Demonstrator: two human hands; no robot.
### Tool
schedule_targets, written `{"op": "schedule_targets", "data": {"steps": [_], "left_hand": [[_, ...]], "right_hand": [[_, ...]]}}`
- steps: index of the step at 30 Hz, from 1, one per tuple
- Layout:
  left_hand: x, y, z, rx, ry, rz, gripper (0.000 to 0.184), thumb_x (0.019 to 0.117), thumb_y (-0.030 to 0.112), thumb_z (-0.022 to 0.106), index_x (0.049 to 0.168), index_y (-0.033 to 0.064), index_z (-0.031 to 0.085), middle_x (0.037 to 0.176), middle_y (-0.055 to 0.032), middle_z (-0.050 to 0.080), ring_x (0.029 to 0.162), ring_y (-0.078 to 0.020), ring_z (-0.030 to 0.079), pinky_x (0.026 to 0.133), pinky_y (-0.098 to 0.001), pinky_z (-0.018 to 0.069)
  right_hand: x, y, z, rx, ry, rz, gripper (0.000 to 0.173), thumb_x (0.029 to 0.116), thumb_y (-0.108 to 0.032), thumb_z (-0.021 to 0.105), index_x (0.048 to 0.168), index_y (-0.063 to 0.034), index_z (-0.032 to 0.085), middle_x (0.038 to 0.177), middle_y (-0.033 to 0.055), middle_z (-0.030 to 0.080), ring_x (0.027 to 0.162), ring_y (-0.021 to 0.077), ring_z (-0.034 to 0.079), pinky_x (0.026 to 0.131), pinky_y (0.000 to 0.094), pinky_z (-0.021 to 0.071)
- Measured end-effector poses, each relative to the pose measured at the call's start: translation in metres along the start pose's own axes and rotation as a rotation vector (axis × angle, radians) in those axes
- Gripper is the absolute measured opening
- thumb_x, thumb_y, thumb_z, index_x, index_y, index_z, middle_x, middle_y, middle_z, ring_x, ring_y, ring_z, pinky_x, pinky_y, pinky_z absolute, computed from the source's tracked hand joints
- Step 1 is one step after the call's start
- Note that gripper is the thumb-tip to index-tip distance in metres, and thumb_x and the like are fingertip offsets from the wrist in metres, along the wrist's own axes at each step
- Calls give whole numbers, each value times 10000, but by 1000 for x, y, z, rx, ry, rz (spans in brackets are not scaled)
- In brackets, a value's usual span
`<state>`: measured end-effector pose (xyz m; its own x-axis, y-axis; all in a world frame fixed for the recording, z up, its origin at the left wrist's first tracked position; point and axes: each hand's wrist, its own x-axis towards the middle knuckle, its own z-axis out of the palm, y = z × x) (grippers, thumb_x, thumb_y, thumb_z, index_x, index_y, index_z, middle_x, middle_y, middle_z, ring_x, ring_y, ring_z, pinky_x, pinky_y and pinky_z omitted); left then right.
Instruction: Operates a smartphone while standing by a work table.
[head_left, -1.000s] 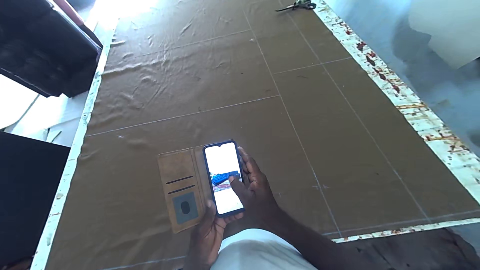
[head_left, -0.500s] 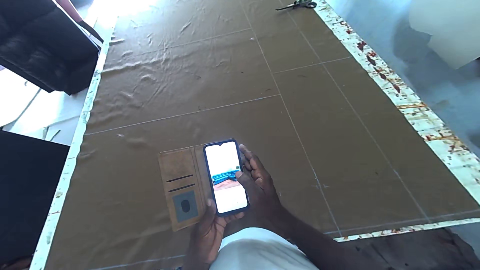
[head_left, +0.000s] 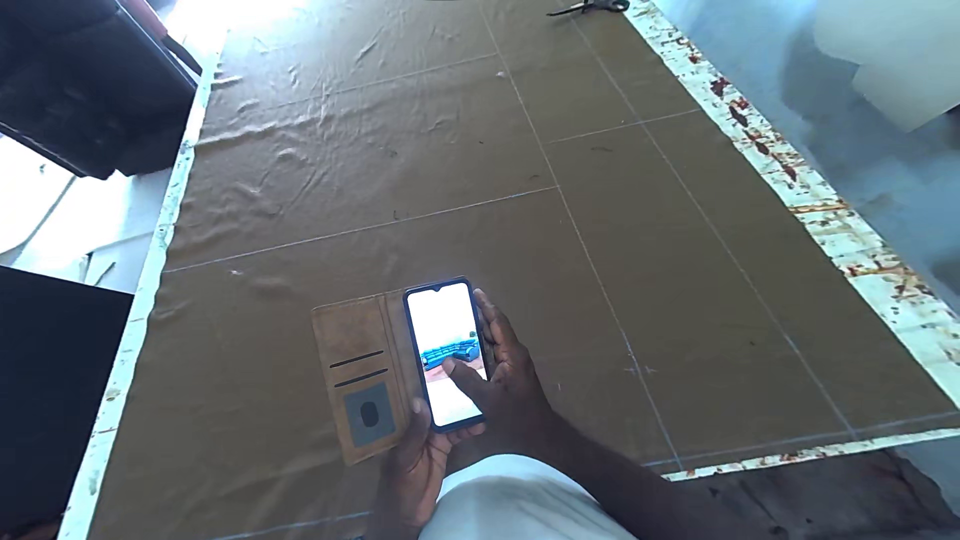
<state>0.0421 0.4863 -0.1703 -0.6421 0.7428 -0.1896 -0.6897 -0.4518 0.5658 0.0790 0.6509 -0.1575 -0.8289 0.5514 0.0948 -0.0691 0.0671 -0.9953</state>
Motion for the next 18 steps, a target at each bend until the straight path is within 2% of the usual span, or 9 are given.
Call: {"op": "schedule_targets", "data": {"steps": [3,6,10,13,15,17,18], "left_hand": [[1,1,-1,-6,-13,-10,501,1025,372,580,1361,3,540,1247,-219,670,1087,-345,700,969,-517,570],[0,0,-3,-20,-22,-20,506,1036,359,565,1378,-11,519,1269,-241,653,1110,-366,689,983,-529,561],[0,-1,-4,-33,-33,-24,512,1039,346,565,1392,-20,506,1288,-257,639,1118,-381,683,987,-532,558],[0,-1,-5,-43,-43,-23,516,1040,350,560,1387,-28,511,1290,-269,636,1117,-393,683,991,-538,555],[0,-1,-5,-35,-43,-19,513,1043,347,556,1388,-29,510,1291,-269,635,1120,-393,681,994,-541,552],[-1,-1,-4,-27,-35,-17,505,1041,348,558,1378,-26,514,1273,-263,644,1111,-386,685,988,-541,556],[-1,-1,-4,-27,-31,-16,501,1040,348,561,1373,-24,517,1267,-261,648,1106,-384,688,983,-542,558]], "right_hand": [[0,-1,-1,-27,-14,7,943,844,-331,823,1613,-189,295,1393,18,621,1162,123,665,948,363,607],[-1,-2,-4,10,-9,8,858,882,-277,786,1597,-160,326,1360,30,637,1143,132,671,946,350,603],[-1,-5,-8,70,-4,-18,753,937,-146,664,1599,-125,306,1322,57,644,1079,158,690,884,341,623],[3,-4,-11,72,-2,-82,677,992,-152,547,1609,-123,269,1374,66,601,1130,169,666,899,350,613],[7,-4,-11,-8,8,-123,721,985,-234,598,1610,-110,259,1445,69,551,1214,164,627,949,351,598],[8,-2,-9,-147,36,-120,883,898,-345,739,1616,-150,262,1485,59,514,1263,146,588,982,352,578],[9,-1,-8,-207,42,-117,933,861,-355,768,1623,-178,259,1515,50,490,1284,139,566,1001,352,557]]}}
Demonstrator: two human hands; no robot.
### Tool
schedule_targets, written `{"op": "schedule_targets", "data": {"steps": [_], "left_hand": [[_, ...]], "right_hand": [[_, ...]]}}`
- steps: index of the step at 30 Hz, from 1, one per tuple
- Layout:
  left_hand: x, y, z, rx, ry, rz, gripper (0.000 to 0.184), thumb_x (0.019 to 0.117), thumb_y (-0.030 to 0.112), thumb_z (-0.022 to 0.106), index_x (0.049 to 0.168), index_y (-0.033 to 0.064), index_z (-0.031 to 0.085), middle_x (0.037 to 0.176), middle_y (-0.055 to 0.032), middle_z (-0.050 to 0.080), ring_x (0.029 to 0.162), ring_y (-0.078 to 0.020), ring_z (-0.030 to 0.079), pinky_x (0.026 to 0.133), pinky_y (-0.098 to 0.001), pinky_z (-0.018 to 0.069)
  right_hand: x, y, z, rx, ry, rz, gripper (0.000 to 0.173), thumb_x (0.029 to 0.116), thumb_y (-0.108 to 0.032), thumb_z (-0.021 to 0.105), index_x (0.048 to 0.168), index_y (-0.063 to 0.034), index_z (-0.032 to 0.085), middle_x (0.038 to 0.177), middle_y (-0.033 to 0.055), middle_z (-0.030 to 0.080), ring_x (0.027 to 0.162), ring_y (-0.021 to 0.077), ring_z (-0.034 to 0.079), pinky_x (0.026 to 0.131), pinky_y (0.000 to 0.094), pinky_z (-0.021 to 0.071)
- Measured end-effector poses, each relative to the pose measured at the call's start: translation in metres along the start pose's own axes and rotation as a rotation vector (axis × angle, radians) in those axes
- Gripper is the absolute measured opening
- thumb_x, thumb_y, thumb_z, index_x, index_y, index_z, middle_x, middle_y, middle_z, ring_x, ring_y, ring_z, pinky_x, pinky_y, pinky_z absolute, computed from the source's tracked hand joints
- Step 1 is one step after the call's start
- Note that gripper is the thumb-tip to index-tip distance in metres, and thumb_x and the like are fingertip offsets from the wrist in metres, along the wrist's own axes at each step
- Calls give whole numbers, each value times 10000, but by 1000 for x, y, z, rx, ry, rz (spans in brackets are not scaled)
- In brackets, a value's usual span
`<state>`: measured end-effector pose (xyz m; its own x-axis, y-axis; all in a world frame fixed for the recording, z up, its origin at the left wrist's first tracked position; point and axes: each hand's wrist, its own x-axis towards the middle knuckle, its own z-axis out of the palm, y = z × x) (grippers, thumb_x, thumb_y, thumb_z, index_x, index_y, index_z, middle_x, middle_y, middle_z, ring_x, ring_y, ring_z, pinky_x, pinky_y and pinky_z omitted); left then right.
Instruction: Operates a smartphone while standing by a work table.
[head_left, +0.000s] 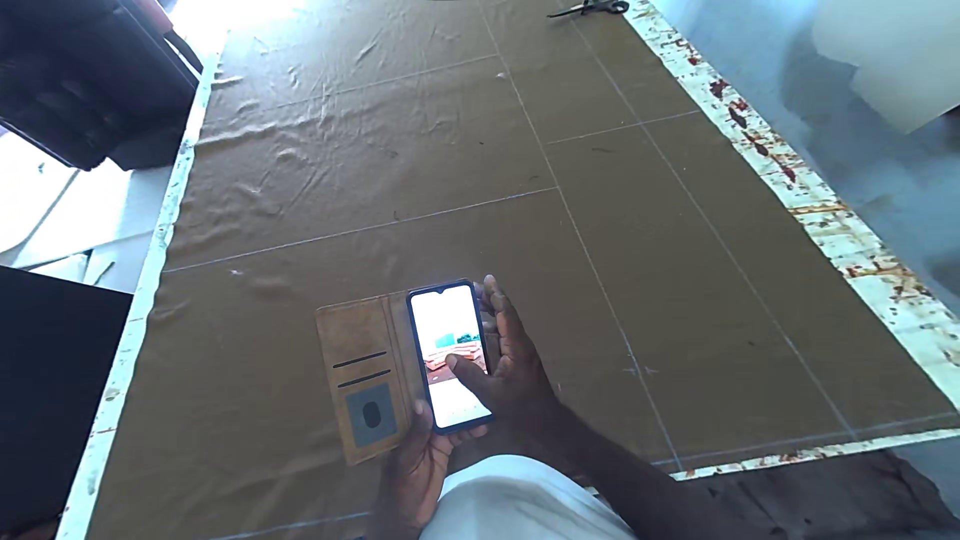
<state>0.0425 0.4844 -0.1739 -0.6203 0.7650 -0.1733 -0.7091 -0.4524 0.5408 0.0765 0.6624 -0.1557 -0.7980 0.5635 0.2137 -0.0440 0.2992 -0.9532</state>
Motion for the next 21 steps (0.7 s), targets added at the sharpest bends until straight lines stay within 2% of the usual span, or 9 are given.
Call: {"op": "schedule_targets", "data": {"steps": [4,6,9,11,13,15,17,19,21], "left_hand": [[0,-1,-3,1,-9,-11,507,1044,347,554,1394,-17,512,1292,-257,640,1120,-384,683,989,-537,554],[0,0,-3,14,-13,-5,517,1047,356,545,1404,-16,503,1301,-253,634,1130,-382,677,997,-539,550],[2,-2,-1,6,4,4,492,1042,343,558,1371,-22,521,1266,-259,649,1100,-386,690,980,-550,558],[2,-2,0,12,8,-5,497,1037,348,568,1368,-21,530,1264,-252,653,1101,-381,690,979,-548,558],[2,-2,-1,31,0,-12,502,1043,353,555,1384,-15,519,1281,-244,647,1114,-376,686,984,-540,558],[2,-2,-3,39,-5,-12,507,1047,357,547,1393,-12,512,1289,-243,644,1119,-374,684,988,-535,556],[2,-2,-2,35,11,-11,507,1044,355,553,1390,-13,511,1282,-243,647,1113,-375,687,989,-537,556],[2,-3,-1,38,19,-11,496,1043,353,554,1376,-13,519,1269,-240,654,1105,-371,690,983,-536,560],[2,-2,-1,28,9,-13,502,1045,345,554,1383,-23,513,1285,-253,643,1120,-384,682,991,-547,553]], "right_hand": [[0,1,-6,-13,64,-91,774,867,-155,645,1585,-131,354,1600,31,419,1417,179,455,1107,389,474],[0,0,-9,-24,66,-122,751,881,-189,647,1575,-116,371,1640,41,351,1488,215,364,1178,449,406],[-1,-3,-8,-110,41,-130,888,864,-383,768,1601,-148,333,1672,36,287,1540,232,269,1227,510,339],[1,-3,-7,-132,35,-146,906,839,-334,773,1605,-142,328,1672,34,289,1554,230,234,1252,506,289],[4,-2,-9,-101,54,-149,842,818,-191,716,1581,-100,370,1670,54,296,1555,240,236,1245,485,313],[5,-3,-12,-88,73,-178,795,817,-121,654,1561,-53,384,1674,81,282,1562,267,210,1257,497,288],[4,-6,-11,-118,67,-182,817,825,-162,663,1575,-64,356,1682,78,259,1570,267,181,1266,505,260],[4,-7,-7,-136,46,-178,858,850,-245,732,1596,-107,332,1683,48,264,1572,249,172,1276,521,220],[5,-6,-6,-143,31,-163,844,854,-232,717,1603,-147,337,1683,15,266,1574,230,166,1277,515,216]]}}
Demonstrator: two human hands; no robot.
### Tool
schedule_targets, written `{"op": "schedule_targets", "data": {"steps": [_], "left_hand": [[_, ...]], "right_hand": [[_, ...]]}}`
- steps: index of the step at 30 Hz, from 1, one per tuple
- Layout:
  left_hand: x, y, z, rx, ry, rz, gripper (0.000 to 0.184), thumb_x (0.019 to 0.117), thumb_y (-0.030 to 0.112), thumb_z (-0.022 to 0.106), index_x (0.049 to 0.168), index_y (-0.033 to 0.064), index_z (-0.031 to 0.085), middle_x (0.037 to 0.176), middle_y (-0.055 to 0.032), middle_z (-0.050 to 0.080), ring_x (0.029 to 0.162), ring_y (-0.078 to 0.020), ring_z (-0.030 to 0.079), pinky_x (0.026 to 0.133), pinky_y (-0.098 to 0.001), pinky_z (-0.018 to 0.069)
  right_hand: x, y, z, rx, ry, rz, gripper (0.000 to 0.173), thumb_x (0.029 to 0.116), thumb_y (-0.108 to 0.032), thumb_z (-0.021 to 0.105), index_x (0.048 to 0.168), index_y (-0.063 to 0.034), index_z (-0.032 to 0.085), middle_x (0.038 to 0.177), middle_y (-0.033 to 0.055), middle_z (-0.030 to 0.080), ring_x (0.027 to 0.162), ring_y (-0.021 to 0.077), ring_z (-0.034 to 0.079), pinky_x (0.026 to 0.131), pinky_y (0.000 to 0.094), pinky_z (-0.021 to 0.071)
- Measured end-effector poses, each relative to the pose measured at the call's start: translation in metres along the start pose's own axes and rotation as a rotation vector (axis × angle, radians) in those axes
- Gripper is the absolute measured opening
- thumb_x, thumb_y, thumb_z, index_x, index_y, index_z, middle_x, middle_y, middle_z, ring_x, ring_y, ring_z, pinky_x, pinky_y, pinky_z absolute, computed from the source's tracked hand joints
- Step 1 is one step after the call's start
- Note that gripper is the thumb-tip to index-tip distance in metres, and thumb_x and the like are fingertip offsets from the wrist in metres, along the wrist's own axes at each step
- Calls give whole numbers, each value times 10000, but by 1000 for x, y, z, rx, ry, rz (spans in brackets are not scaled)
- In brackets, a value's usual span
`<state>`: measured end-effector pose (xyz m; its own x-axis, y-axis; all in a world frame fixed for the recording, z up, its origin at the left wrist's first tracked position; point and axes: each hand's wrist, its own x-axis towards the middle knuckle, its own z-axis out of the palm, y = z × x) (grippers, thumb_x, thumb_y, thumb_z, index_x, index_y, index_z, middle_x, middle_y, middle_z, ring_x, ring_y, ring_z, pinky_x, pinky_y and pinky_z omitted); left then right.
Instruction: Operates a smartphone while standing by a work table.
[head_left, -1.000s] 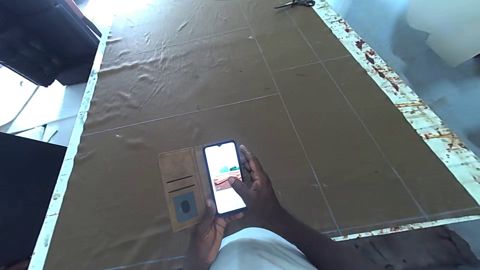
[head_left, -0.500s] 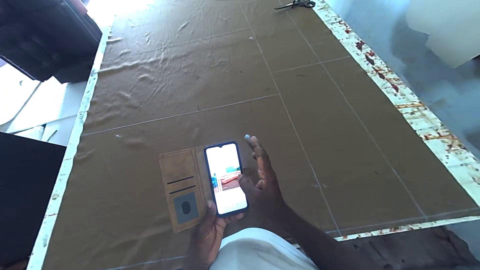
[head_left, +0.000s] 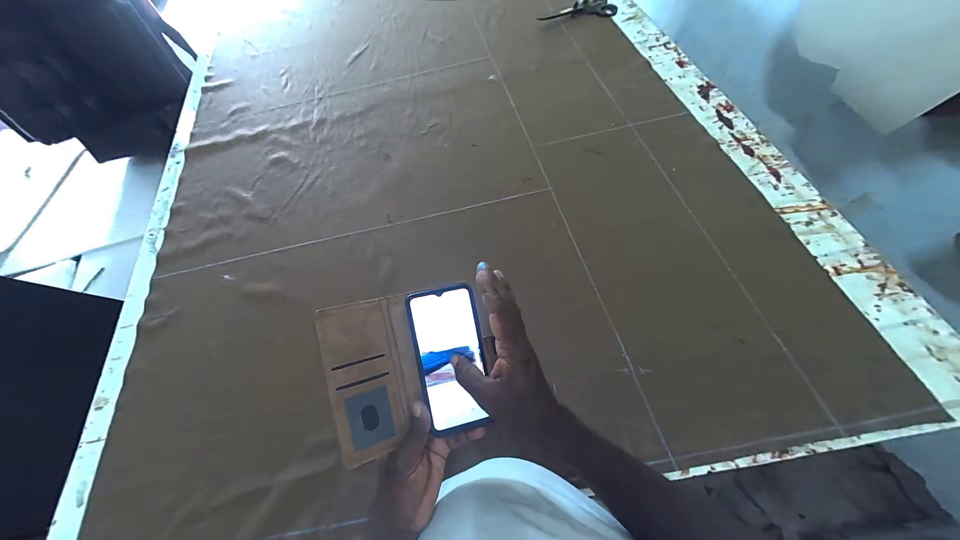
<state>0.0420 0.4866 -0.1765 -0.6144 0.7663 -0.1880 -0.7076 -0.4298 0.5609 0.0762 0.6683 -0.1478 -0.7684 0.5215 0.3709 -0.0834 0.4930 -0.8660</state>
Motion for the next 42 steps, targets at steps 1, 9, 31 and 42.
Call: {"op": "schedule_targets", "data": {"steps": [1,9,31,42], "left_hand": [[0,0,0,5,-3,-1,509,1045,347,553,1390,-24,506,1291,-254,639,1123,-385,681,990,-544,555],[1,0,0,8,5,10,490,1043,345,556,1373,-16,525,1263,-247,654,1096,-378,692,972,-543,565],[2,4,1,-17,40,11,498,1039,341,565,1372,-27,517,1270,-260,645,1099,-386,691,972,-544,565],[2,2,0,-35,27,-6,512,1036,342,571,1385,-26,500,1281,-255,639,1118,-386,682,982,-548,557]], "right_hand": [[1,1,-1,13,6,4,819,848,-178,687,1596,-139,354,1680,20,278,1572,234,174,1273,508,231],[0,1,-4,-18,-25,-30,839,870,-250,722,1601,-115,332,1684,32,265,1575,242,162,1281,521,206],[5,-3,-2,153,-38,51,759,863,-66,626,1579,-97,377,1680,31,276,1555,236,237,1221,447,368],[1,2,5,143,-39,56,825,869,-271,730,1588,-107,361,1674,53,286,1558,233,226,1254,474,299]]}}
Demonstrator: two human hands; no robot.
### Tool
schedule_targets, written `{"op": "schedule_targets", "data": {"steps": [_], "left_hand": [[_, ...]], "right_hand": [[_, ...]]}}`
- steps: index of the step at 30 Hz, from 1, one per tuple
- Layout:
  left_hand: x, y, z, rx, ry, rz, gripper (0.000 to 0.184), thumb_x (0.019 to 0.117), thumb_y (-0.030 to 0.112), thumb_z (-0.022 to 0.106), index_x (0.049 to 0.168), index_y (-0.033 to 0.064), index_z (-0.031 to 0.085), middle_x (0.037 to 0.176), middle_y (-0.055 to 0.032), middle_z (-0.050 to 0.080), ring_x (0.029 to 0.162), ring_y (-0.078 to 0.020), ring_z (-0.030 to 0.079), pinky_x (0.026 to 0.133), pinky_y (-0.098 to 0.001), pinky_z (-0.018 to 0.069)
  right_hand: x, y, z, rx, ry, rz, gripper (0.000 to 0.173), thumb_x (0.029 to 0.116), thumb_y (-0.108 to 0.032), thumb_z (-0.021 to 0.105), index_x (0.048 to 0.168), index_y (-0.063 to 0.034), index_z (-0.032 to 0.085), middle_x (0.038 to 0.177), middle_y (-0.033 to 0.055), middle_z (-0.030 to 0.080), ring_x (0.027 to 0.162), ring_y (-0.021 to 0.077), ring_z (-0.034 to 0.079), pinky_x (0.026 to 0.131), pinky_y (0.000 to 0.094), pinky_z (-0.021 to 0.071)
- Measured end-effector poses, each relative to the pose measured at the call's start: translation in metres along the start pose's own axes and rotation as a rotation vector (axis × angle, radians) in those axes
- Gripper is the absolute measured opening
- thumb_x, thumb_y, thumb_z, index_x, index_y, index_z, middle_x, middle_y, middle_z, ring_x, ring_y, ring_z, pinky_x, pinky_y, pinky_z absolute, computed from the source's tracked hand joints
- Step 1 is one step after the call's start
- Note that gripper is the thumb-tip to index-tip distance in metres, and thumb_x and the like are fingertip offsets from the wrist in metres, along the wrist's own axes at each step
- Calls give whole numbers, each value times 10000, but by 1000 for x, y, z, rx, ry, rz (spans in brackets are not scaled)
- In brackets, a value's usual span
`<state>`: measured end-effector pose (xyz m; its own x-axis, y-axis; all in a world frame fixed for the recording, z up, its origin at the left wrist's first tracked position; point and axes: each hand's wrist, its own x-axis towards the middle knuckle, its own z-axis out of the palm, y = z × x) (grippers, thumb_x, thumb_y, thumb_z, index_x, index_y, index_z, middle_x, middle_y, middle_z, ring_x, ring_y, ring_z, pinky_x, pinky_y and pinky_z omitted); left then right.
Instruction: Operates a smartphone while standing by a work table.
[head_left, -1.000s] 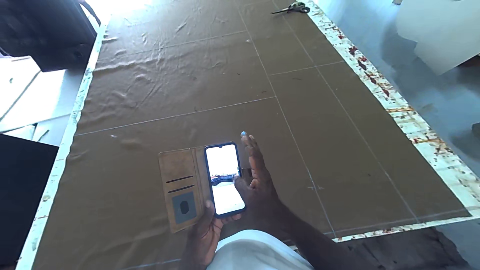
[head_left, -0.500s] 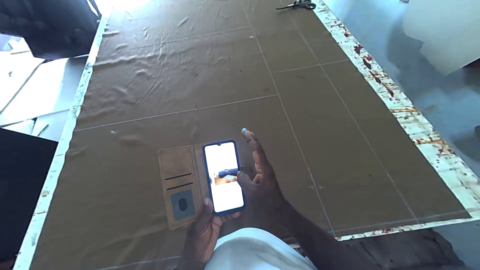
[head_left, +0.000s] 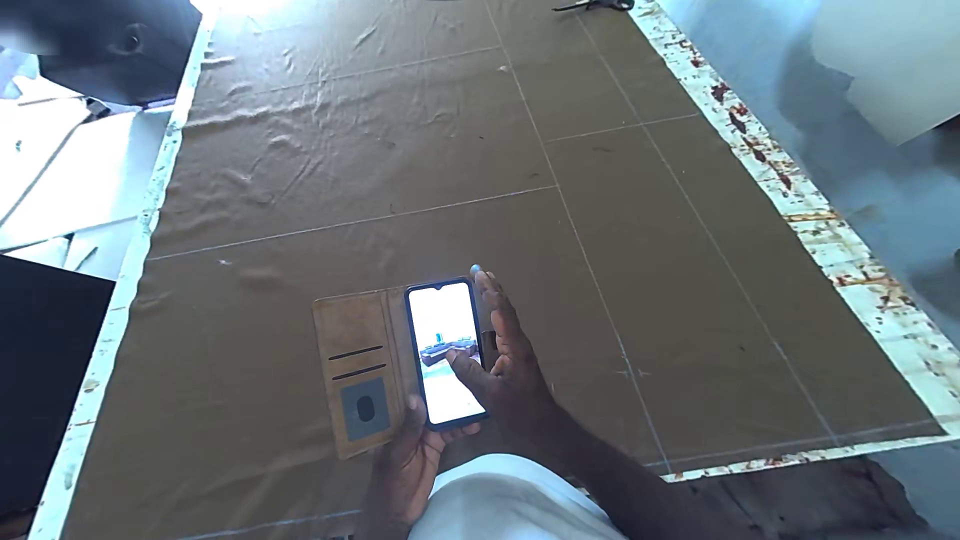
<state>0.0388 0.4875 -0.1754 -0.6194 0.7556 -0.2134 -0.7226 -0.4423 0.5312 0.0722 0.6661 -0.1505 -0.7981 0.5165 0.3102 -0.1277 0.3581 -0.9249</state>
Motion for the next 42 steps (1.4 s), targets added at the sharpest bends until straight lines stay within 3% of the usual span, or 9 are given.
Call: {"op": "schedule_targets", "data": {"steps": [4,10,17,30,33,36,42], "left_hand": [[0,-1,0,-1,3,12,505,1038,331,572,1385,-28,499,1278,-265,638,1104,-394,685,970,-553,562],[0,-1,-2,26,-7,2,528,1042,359,553,1398,-26,494,1290,-251,640,1117,-379,684,981,-531,563],[1,-1,-1,-1,-16,2,508,1040,343,562,1382,-29,507,1287,-260,637,1118,-391,681,985,-544,557],[0,-2,-1,-30,-9,13,489,1040,323,566,1375,-30,512,1281,-262,638,1121,-395,680,985,-555,554],[0,-2,-2,-18,-10,8,500,1041,329,564,1380,-33,505,1288,-267,633,1129,-396,676,986,-557,553],[0,-3,-3,-19,-6,4,509,1042,334,562,1394,-28,497,1298,-266,630,1127,-398,677,986,-551,555],[1,-3,1,-1,-5,1,517,1037,348,566,1406,-6,492,1302,-245,634,1130,-380,678,982,-541,558]], "right_hand": [[0,2,0,-40,-1,13,841,848,-225,746,1589,-118,363,1671,27,298,1556,217,230,1251,469,306],[-1,0,-8,30,61,-23,733,827,-44,627,1533,-43,429,1651,72,339,1547,261,261,1239,473,338],[-1,-3,-7,39,38,45,754,838,-81,643,1556,-107,414,1662,29,320,1533,225,296,1159,434,449],[1,1,-2,-52,-7,2,849,837,-240,763,1584,-131,373,1653,24,332,1547,215,255,1256,486,294],[2,1,-5,-60,3,-3,824,830,-205,755,1563,-89,397,1659,38,321,1556,228,229,1268,488,261],[4,1,-10,-44,23,-6,827,787,-113,730,1548,-68,409,1668,56,301,1561,236,219,1258,463,296],[3,7,-13,-19,36,1,840,797,-150,761,1553,-73,403,1664,75,307,1554,246,241,1239,460,333]]}}
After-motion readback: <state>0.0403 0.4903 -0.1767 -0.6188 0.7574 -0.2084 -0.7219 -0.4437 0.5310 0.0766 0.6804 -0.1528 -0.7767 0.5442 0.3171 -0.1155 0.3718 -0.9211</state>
